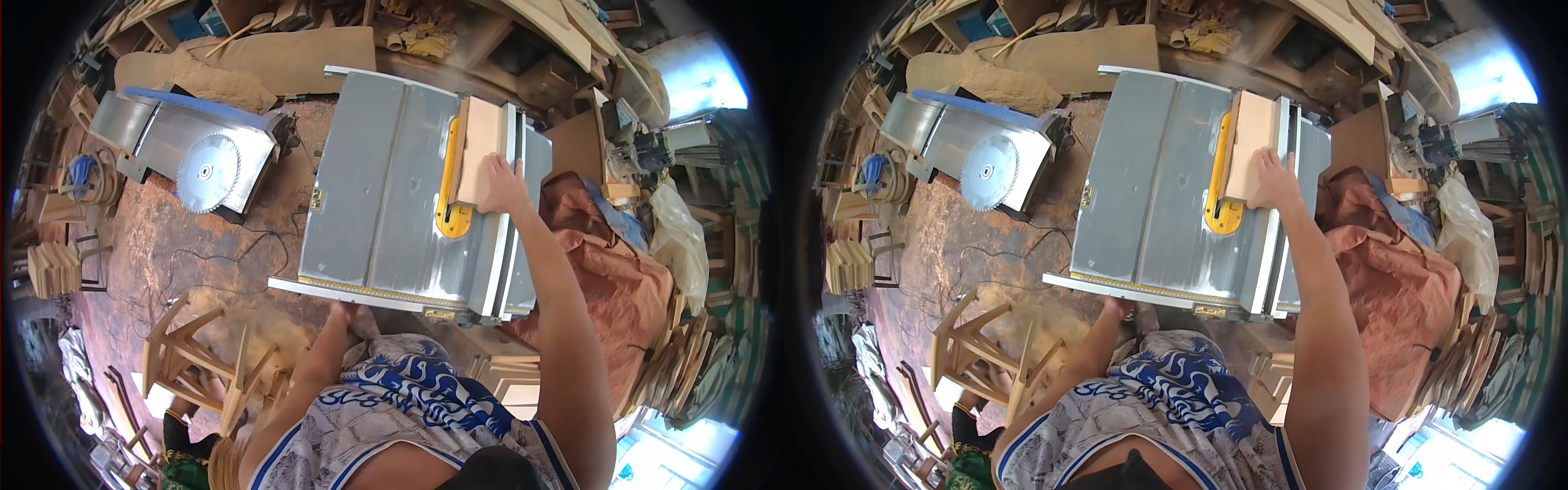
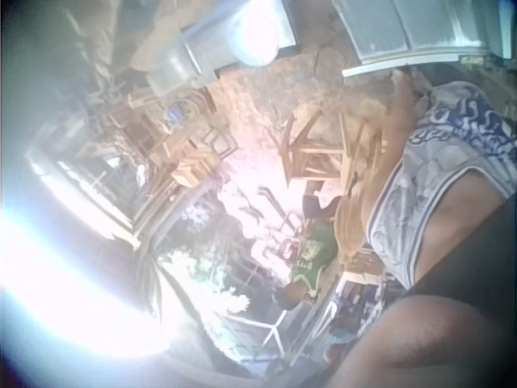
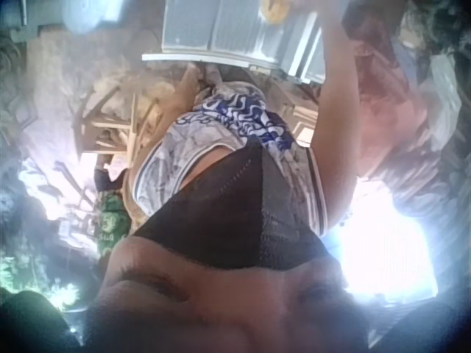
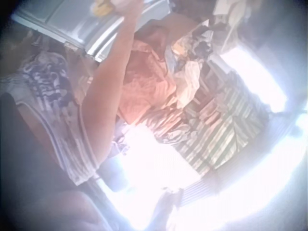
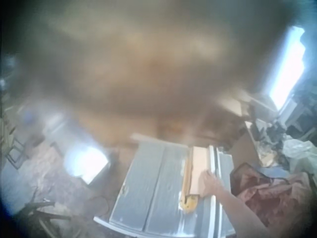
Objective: Measuring wood pieces and cutting them to size using a table saw.
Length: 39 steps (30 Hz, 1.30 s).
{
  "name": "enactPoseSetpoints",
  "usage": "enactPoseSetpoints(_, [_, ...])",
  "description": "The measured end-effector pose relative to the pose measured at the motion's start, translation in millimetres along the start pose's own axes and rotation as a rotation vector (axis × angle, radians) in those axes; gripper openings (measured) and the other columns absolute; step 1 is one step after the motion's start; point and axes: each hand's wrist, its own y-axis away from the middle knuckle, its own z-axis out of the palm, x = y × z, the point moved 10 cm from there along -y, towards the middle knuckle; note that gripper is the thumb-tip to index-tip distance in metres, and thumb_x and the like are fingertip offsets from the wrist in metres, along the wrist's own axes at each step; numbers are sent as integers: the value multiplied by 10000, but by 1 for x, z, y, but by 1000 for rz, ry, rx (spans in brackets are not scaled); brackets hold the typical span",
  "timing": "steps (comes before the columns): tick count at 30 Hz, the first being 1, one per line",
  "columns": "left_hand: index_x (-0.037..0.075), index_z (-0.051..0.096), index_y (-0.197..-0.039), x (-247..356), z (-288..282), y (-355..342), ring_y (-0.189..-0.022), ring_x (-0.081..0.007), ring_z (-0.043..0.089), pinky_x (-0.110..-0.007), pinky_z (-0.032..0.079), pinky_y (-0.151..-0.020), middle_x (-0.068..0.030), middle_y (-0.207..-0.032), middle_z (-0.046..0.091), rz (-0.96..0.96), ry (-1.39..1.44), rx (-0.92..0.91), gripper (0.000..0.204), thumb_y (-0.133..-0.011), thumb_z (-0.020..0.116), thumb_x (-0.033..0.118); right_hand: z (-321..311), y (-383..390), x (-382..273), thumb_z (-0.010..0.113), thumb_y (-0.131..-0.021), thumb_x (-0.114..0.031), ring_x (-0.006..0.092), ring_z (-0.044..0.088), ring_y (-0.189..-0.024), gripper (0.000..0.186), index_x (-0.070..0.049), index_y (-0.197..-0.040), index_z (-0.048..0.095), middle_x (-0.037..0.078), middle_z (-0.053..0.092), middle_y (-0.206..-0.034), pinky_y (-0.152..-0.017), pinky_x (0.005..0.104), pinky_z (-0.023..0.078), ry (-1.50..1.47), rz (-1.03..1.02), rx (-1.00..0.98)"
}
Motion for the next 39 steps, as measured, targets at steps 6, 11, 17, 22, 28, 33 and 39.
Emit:
enactPoseSetpoints(6, [139, 557, -1465, -25, 27, -32, -1273, -302, 628, -463, 519, -1035, -83, -1431, 631, -23, -25, 16, 596, -1058, 459, 564, 12, -3, 22, 890, -531, -445, 293, 281, -1598, 1316, -22, -1630, 302, 152, 373, -1677, -1280, 664, 211, 25, 21, -14])
enactPoseSetpoints(11, [135, 584, -1432, -29, 37, -23, -1238, -304, 647, -466, 525, -1030, -91, -1374, 662, -21, -54, 42, 580, -1063, 446, 561, 6, -22, 34, 903, -530, -443, 297, 305, -1579, 1290, -33, -1609, 327, 150, 407, -1640, -1267, 678, 240, 25, -1, 45])
enactPoseSetpoints(17, [130, 616, -1392, -33, 35, -18, -1196, -308, 669, -471, 533, -1025, -101, -1305, 700, 1, -46, 51, 567, -1069, 430, 557, 0, -48, 43, 862, -547, -446, 276, 330, -1565, 1250, -27, -1603, 341, 133, 433, -1611, -1258, 688, 228, 21, -23, 57])
enactPoseSetpoints(22, [125, 643, -1359, -35, 18, -19, -1160, -311, 688, -474, 540, -1020, -109, -1248, 731, 38, -57, 54, 562, -1074, 417, 554, -6, -73, 63, 875, -575, -446, 249, 358, -1558, 1224, -81, -1621, 356, 92, 450, -1632, -1268, 690, 216, 34, 10, 73])
enactPoseSetpoints(28, [44, 748, -1183, -7, -79, 23, -1142, -248, 696, -316, 512, -983, -121, -1181, 767, 165, -960, 261, 457, -1052, 533, 426, -15, -107, 64, 844, -635, -425, 214, 446, -1506, 1085, -131, -1593, 428, 54, 528, -1575, -1270, 711, 167, 37, -5, 73])
enactPoseSetpoints(33, [17, 742, -1262, 21, -129, 101, -1105, -299, 703, -408, 519, -966, -191, -1151, 774, 376, -1303, 353, 431, -1006, 521, 285, -13, -120, 83, 886, -620, -391, 202, 501, -1468, 1072, -184, -1577, 447, 14, 561, -1550, -1252, 732, 198, 47, 50, 4])
enactPoseSetpoints(39, [61, 741, -1281, 28, -167, 169, -1094, -342, 703, -407, 521, -961, -209, -1124, 760, 350, -1114, 491, 441, -960, 504, 247, -11, -134, 80, 864, -653, -328, 260, 639, -1316, 961, -193, -1531, 497, 47, 647, -1419, -1245, 731, 204, 44, 46, 7])
